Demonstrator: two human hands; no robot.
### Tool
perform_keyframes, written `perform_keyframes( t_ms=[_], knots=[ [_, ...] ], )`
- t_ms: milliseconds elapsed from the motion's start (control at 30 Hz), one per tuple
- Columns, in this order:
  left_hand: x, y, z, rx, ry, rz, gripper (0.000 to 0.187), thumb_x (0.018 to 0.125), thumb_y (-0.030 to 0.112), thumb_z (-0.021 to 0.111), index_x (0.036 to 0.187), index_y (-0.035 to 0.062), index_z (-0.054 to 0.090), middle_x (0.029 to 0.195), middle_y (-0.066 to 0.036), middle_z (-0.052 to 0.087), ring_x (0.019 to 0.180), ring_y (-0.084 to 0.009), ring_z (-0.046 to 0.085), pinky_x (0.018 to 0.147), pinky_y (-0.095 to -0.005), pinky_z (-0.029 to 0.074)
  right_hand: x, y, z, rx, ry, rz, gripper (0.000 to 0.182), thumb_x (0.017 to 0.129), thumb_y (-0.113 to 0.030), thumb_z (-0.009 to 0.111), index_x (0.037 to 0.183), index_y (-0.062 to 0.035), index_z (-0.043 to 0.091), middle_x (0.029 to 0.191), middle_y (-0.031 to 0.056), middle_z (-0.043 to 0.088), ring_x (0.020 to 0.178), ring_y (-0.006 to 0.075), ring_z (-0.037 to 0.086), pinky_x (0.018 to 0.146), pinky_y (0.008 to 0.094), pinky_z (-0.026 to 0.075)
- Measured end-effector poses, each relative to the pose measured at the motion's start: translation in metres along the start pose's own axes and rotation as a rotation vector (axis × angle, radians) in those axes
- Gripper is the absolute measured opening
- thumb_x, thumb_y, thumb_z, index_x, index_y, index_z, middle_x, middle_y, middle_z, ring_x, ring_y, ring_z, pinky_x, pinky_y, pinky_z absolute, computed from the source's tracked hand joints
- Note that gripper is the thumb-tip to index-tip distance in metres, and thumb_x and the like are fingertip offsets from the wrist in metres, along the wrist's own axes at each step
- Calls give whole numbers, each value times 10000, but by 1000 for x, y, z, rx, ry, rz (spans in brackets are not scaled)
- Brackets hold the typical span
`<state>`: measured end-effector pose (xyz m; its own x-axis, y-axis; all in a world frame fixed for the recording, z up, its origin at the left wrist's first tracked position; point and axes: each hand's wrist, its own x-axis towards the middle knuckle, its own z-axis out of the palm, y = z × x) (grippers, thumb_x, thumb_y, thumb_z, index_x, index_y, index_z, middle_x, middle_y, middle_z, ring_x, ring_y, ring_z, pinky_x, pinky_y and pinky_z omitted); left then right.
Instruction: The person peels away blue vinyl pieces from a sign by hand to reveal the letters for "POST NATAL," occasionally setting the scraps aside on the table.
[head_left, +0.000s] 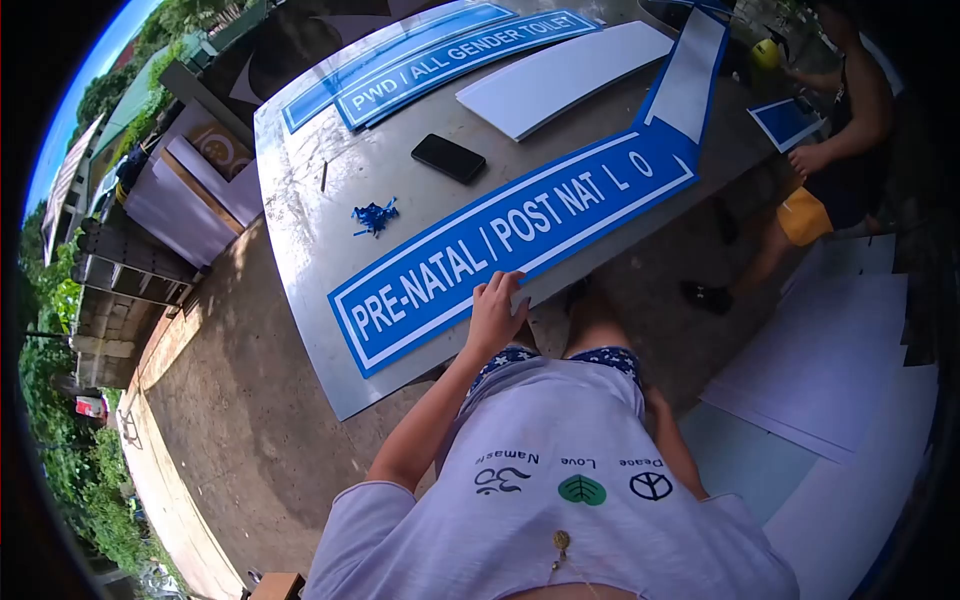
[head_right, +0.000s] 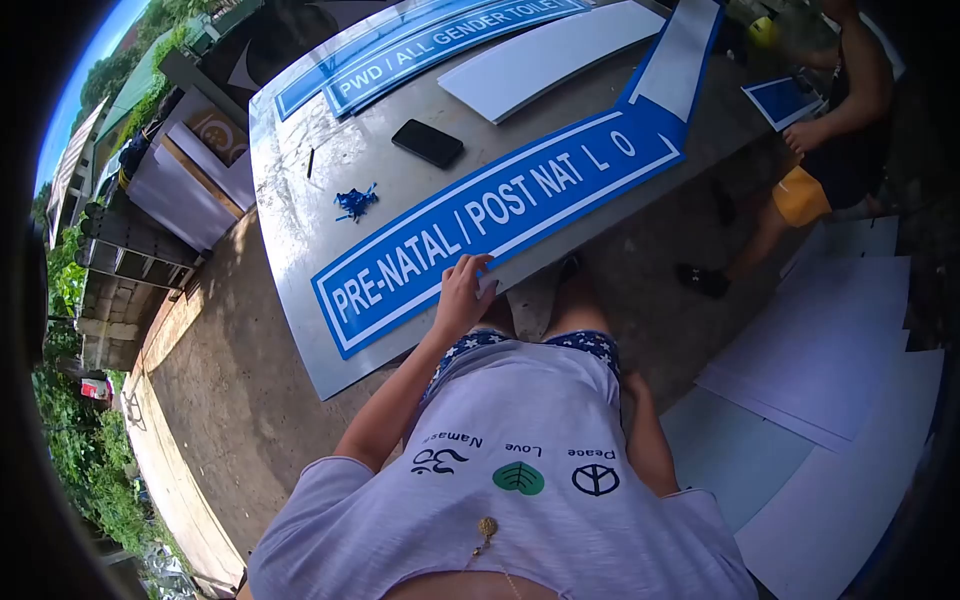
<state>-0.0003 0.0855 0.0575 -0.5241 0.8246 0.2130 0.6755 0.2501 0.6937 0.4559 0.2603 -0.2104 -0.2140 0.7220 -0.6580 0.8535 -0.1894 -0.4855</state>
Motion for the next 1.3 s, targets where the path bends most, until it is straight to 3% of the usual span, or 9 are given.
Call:
perform_keyframes(
  t_ms=[300,467,533,600,800,867,967,1167,1300],
  knots=[
    [12,15,30,13,-233,88,432,789,94,655,1202,92,528,1041,-85,559,1014,-271,539,926,-395,367,-52,28,32,137,-104,299,301,856,-217,654,1057,6,659,929,101,682,785,205,643,682,338,503],
    [44,22,56,151,-165,123,522,758,93,675,1249,85,498,1140,-129,524,1080,-307,495,971,-433,351,-51,26,34,188,-227,450,309,850,-227,655,1052,6,660,931,101,680,782,213,645,685,343,504],
    [54,27,62,214,-167,156,545,750,94,682,1261,83,494,1160,-136,514,1093,-314,485,981,-445,346,-48,25,27,389,-95,325,320,852,-253,645,1064,-14,659,958,101,677,761,223,644,671,350,509],
    [64,27,67,285,-162,214,588,725,83,704,1272,90,490,1210,-136,495,1147,-329,456,1015,-462,320,-20,43,40,477,-4,233,269,845,-231,625,1042,-49,652,836,54,644,615,167,586,511,302,447],
    [74,-2,78,439,-256,239,661,746,221,726,1324,95,432,1305,-160,436,1275,-353,376,1107,-555,194,10,1,50,624,-21,170,267,874,-249,607,1061,-64,652,849,47,648,636,145,596,555,296,470],
    [71,-13,83,502,-275,246,693,780,296,681,1368,97,372,1379,-199,385,1344,-376,318,1124,-604,107,11,-24,49,608,-32,329,255,891,-204,615,1072,-31,661,1013,102,676,821,192,644,694,327,523],
    [73,-13,86,507,-205,235,662,774,318,668,1347,93,424,1389,-201,391,1351,-399,326,1120,-608,96,16,-36,55,614,-50,265,256,896,-211,620,1062,-20,664,1009,104,678,826,185,643,690,315,526],
    [72,-20,86,499,-292,215,679,811,295,619,1396,102,333,1409,-247,357,1353,-416,322,1123,-613,82,49,-33,58,507,-96,151,215,887,-182,623,977,4,683,999,137,666,826,224,646,773,361,513],
    [73,-21,86,499,-306,194,646,800,272,608,1370,105,352,1402,-245,368,1338,-418,346,1120,-615,106,103,-74,11,174,437,-91,173,896,-148,615,944,12,658,959,164,599,924,254,590,833,392,455]
  ],
)
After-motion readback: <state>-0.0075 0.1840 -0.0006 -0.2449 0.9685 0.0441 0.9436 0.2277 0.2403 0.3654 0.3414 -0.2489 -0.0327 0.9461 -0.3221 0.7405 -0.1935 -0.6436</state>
